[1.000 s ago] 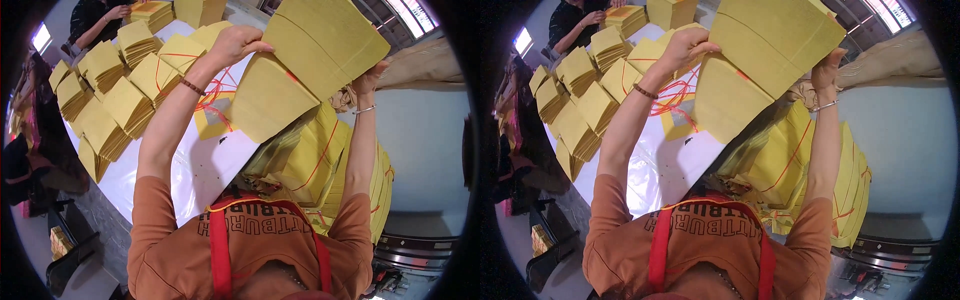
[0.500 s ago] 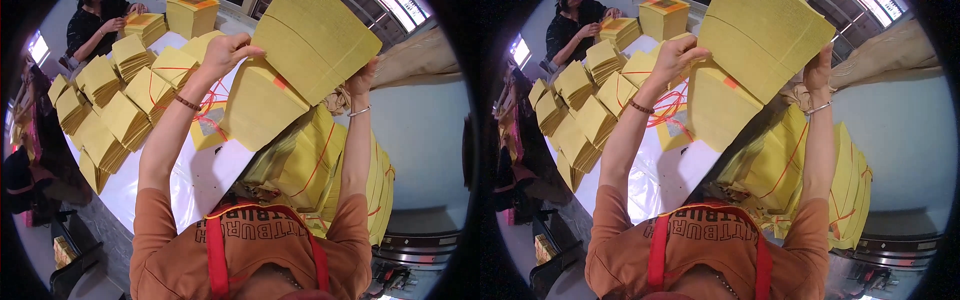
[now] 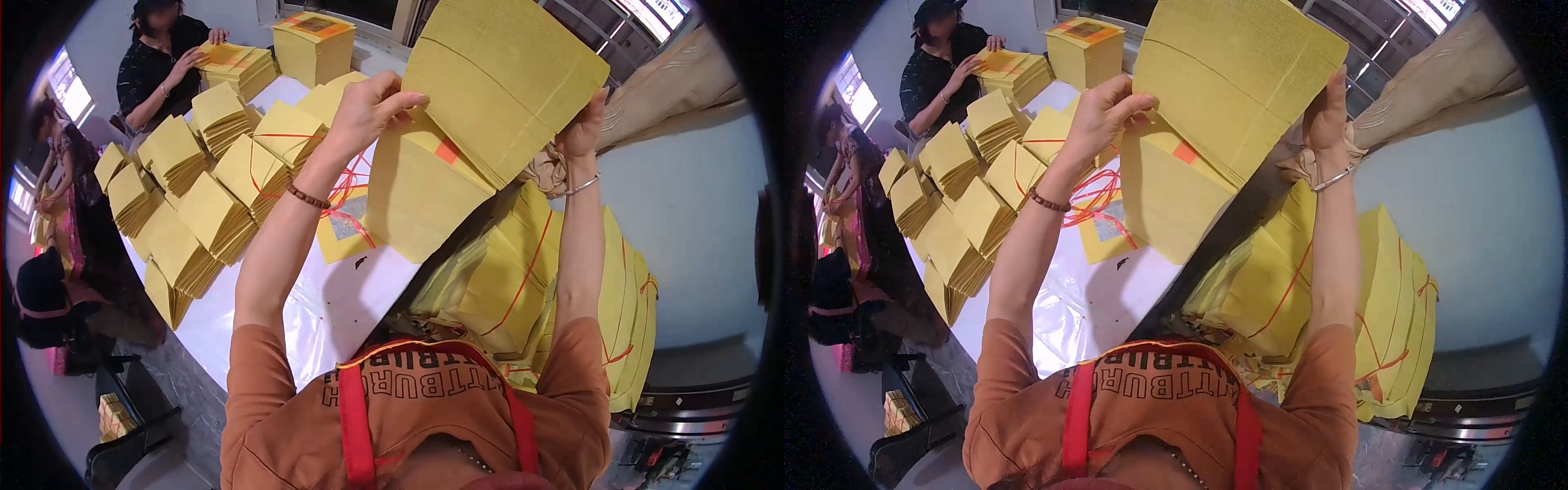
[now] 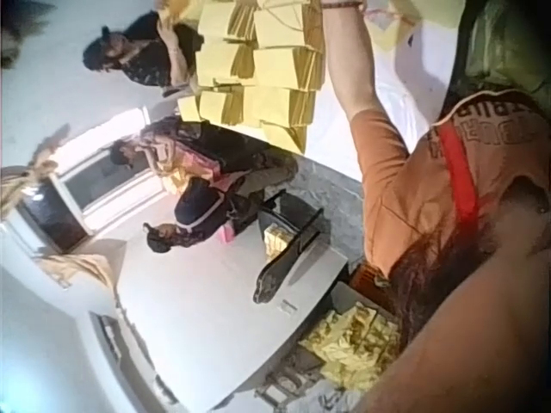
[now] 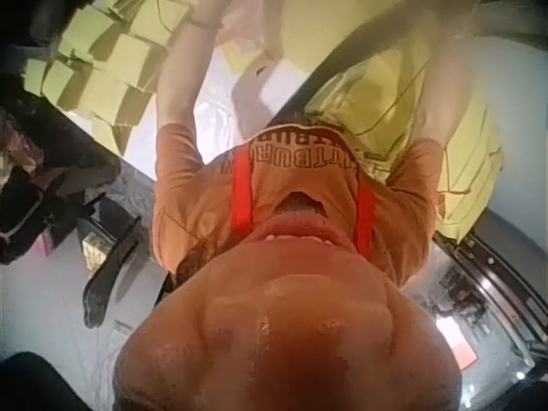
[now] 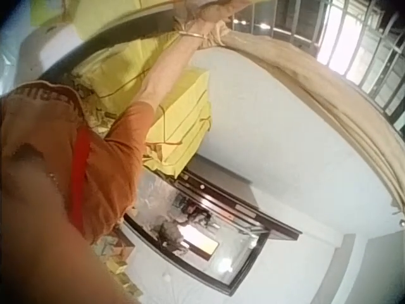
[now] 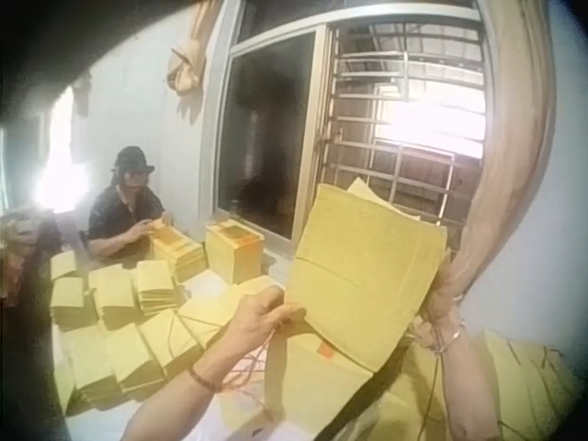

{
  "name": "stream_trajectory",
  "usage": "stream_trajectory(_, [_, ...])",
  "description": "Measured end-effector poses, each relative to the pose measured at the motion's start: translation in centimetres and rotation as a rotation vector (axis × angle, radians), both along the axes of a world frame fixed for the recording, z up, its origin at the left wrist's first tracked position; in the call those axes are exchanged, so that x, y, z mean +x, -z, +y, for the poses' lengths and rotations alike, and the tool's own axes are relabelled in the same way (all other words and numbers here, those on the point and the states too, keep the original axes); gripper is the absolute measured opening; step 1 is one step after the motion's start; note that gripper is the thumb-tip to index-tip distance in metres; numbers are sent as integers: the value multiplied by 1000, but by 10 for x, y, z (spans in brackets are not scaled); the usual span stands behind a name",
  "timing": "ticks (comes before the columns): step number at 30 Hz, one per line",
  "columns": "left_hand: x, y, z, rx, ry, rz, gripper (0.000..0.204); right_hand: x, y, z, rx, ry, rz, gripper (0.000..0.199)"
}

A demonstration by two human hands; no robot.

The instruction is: Packaging and stacking bundles of yellow paper sheets.

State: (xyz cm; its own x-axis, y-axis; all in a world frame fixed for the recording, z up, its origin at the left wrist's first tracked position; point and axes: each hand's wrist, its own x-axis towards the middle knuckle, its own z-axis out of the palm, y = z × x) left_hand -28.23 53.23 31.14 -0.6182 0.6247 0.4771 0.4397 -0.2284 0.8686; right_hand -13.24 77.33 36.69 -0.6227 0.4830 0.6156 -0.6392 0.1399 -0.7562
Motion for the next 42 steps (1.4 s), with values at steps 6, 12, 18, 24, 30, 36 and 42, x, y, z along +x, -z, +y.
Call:
stream_trajectory(6, [9,6,2,160,111,-344,31,0,2,-4,40,7,8,63])
stream_trajectory(12, [28,4,7,265,138,-502,37,-1,1,-6,82,13,56,64])
stream_trajectory(18, [49,-3,10,165,112,-463,44,6,-2,-1,21,-24,-17,67])
stream_trajectory(24, [53,-4,16,351,337,-714,54,3,-1,-9,134,47,43,74])
stream_trajectory(30, [73,-1,31,598,272,-756,64,7,4,-3,370,-76,-22,95])
stream_trajectory(36, [58,10,41,669,275,-952,68,3,-5,-8,352,15,-44,92])
stream_trajectory(42, [53,2,37,844,240,-928,87,7,-7,-31,365,-68,-41,79])
